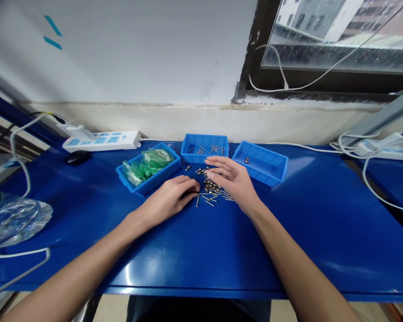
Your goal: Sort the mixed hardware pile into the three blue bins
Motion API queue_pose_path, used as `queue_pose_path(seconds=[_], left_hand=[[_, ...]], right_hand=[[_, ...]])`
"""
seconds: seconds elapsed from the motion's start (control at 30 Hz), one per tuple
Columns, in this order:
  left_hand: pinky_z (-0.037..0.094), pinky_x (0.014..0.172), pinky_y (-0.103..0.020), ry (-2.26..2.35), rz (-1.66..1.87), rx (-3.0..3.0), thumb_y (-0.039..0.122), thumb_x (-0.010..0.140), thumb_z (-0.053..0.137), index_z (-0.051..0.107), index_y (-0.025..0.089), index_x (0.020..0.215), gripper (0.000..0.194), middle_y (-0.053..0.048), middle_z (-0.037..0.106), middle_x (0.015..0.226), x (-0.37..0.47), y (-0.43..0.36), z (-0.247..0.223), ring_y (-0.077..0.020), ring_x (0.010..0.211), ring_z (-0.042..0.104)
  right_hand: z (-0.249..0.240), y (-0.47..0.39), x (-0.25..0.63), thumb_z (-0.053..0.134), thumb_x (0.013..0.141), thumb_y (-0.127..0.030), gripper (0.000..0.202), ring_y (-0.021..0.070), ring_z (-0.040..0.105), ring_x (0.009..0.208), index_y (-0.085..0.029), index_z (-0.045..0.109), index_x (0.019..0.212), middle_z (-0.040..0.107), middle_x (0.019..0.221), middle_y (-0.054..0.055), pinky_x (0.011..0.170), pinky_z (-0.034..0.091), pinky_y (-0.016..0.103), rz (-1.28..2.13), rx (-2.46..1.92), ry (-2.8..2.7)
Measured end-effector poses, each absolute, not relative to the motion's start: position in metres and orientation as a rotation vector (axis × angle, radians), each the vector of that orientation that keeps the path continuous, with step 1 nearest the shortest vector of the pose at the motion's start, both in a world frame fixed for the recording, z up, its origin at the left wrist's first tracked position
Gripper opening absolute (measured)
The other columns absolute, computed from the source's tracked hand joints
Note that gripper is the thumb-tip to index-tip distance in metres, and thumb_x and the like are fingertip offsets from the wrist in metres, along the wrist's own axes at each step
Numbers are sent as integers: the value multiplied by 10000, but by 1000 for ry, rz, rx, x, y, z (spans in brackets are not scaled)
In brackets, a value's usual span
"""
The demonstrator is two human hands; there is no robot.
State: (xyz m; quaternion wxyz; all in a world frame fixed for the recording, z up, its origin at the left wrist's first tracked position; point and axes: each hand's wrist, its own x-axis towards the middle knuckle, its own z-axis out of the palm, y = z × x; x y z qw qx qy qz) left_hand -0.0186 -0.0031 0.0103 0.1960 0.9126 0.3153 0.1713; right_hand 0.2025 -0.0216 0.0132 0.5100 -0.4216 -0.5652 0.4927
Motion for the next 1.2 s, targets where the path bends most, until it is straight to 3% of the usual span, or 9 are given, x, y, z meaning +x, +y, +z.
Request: queue_pose_path(seconds=[0.2,0.4,0.67,0.97,1.1,1.2], left_hand=[[497,678,-282,966,645,2380,114,901,613,570,187,954,100,-9,655,846,-19,-2,11,-162,745,633],[551,717,-284,1053,845,2194,140,866,662,557,193,886,120,16,679,786,-18,-2,15,-154,743,683],[633,726,-233,960,979,1893,178,827,734,542,180,963,235,-13,630,978,-14,-4,21,-147,791,748],[648,719,-262,902,879,1735,197,819,757,493,202,1055,354,-20,657,982,-15,-5,22,-179,787,766],[637,718,-266,932,887,1847,213,835,745,495,204,1044,326,-8,640,975,-16,-4,24,-164,781,751],[616,827,-347,950,814,2163,246,858,723,535,205,1072,288,-33,639,1032,-21,-3,31,-192,898,714]], right_hand=[[13,-21,202,768,823,-334,397,260,697,1112,-279,678,1205,717,1248,70,1056,518,480,1172,-1025,-1359],[10,-20,199,747,828,-311,274,253,726,1002,-237,730,1092,765,1082,73,950,586,448,1059,-1100,-1472],[10,-27,195,702,862,-295,211,240,736,884,-221,770,1048,769,1043,70,815,618,405,989,-1131,-1719],[14,-28,196,724,854,-286,185,203,747,759,-201,778,1009,770,806,40,724,608,348,1337,-1083,-1567],[16,-29,195,748,838,-317,211,200,739,737,-190,781,1003,769,800,52,665,592,325,1394,-1073,-1601],[19,-28,194,775,813,-330,194,193,732,690,-189,781,945,758,745,41,641,595,320,1315,-1101,-1565]])
